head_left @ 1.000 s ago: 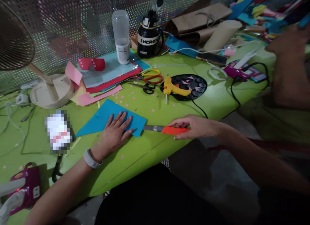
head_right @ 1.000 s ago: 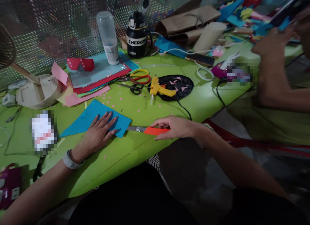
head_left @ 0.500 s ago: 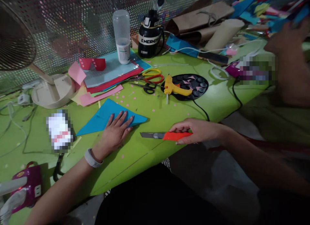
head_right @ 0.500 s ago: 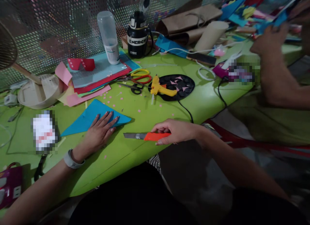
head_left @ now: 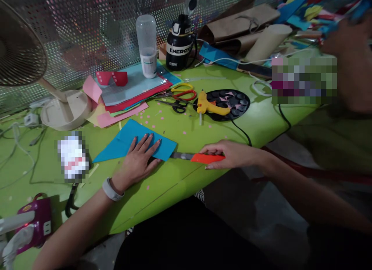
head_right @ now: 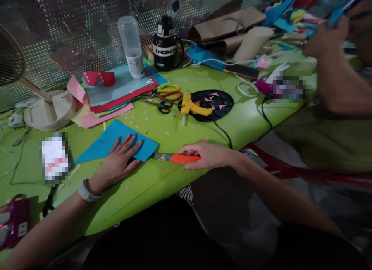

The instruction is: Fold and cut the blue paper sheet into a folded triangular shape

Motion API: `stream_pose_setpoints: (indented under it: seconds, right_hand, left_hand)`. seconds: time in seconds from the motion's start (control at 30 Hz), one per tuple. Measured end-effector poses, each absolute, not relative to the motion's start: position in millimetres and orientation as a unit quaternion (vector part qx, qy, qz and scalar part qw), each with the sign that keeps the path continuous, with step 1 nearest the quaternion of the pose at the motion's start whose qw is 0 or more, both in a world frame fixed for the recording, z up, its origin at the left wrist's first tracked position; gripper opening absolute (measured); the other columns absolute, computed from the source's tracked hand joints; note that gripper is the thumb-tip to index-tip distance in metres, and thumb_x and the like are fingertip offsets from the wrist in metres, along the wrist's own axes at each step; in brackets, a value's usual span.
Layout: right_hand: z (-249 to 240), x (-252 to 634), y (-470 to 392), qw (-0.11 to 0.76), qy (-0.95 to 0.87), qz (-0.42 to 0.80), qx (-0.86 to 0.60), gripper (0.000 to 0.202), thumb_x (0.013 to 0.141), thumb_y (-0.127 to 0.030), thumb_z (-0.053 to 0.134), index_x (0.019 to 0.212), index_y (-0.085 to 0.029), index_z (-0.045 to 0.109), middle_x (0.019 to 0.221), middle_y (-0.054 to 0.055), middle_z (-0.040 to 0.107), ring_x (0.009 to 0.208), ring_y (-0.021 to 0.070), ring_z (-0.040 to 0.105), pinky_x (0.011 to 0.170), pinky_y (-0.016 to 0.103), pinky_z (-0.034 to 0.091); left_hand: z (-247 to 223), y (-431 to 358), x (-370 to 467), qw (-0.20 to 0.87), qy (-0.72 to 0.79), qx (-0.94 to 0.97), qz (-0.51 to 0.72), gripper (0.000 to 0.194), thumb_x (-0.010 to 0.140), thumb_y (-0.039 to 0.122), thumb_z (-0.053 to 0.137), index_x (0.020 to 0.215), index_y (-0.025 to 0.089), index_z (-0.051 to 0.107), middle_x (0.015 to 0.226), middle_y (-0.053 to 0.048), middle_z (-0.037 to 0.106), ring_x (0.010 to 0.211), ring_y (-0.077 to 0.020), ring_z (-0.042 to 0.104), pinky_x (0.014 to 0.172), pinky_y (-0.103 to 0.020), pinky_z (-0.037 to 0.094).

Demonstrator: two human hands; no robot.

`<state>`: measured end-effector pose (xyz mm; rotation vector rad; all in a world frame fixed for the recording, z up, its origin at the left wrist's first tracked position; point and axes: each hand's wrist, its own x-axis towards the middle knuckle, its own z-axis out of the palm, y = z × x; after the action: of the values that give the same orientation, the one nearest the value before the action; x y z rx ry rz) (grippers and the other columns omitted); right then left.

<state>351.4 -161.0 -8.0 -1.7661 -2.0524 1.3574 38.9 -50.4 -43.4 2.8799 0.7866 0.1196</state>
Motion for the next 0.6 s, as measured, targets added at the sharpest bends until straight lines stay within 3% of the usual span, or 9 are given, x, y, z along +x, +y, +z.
stream_pose_setpoints:
  seconds: [0.1,0.3,0.6]
  right_hand:
    - [-6.5,350.4,-160.5,0.087,-0.666,0.448,-0.59,0.056,0.078,-0.058,0.063,0.116,-0.017,0.064,0.082,0.002,0.064,0.068,0.0151,0.052,0.061,0.027,0.038]
    - [-4.8,346.7,-157.0,0.09,-0.679,0.427,-0.591,0.052,0.079,-0.056,0.062,0.113,-0.015,0.064,0.08,0.002,0.065,0.064,0.0141,0.051,0.06,0.027,0.037]
    - [-6.8,342.3,-158.9,0.069,-0.696,0.355,-0.62,0.046,0.084,-0.056,0.056,0.111,-0.019,0.065,0.079,0.002,0.068,0.063,0.0158,0.056,0.059,0.028,0.036]
  left_hand:
    - [-43.0,-49.7,38.5,0.076,0.257,0.963,0.033,0.059,0.098,0.047,0.042,0.151,0.02,0.036,0.159,-0.013,0.029,0.149,-0.0305,0.021,0.12,-0.06,0.015]
    - [-46.5,-45.1,36.9,0.09,0.265,0.959,0.046,0.048,0.102,0.033,0.031,0.148,0.021,0.042,0.157,-0.012,0.034,0.148,-0.0283,0.026,0.119,-0.058,0.019]
    - [-50.4,-45.5,36.2,0.074,0.266,0.96,0.038,0.05,0.101,0.035,0.035,0.15,0.022,0.038,0.158,-0.012,0.033,0.148,-0.0284,0.024,0.12,-0.057,0.017]
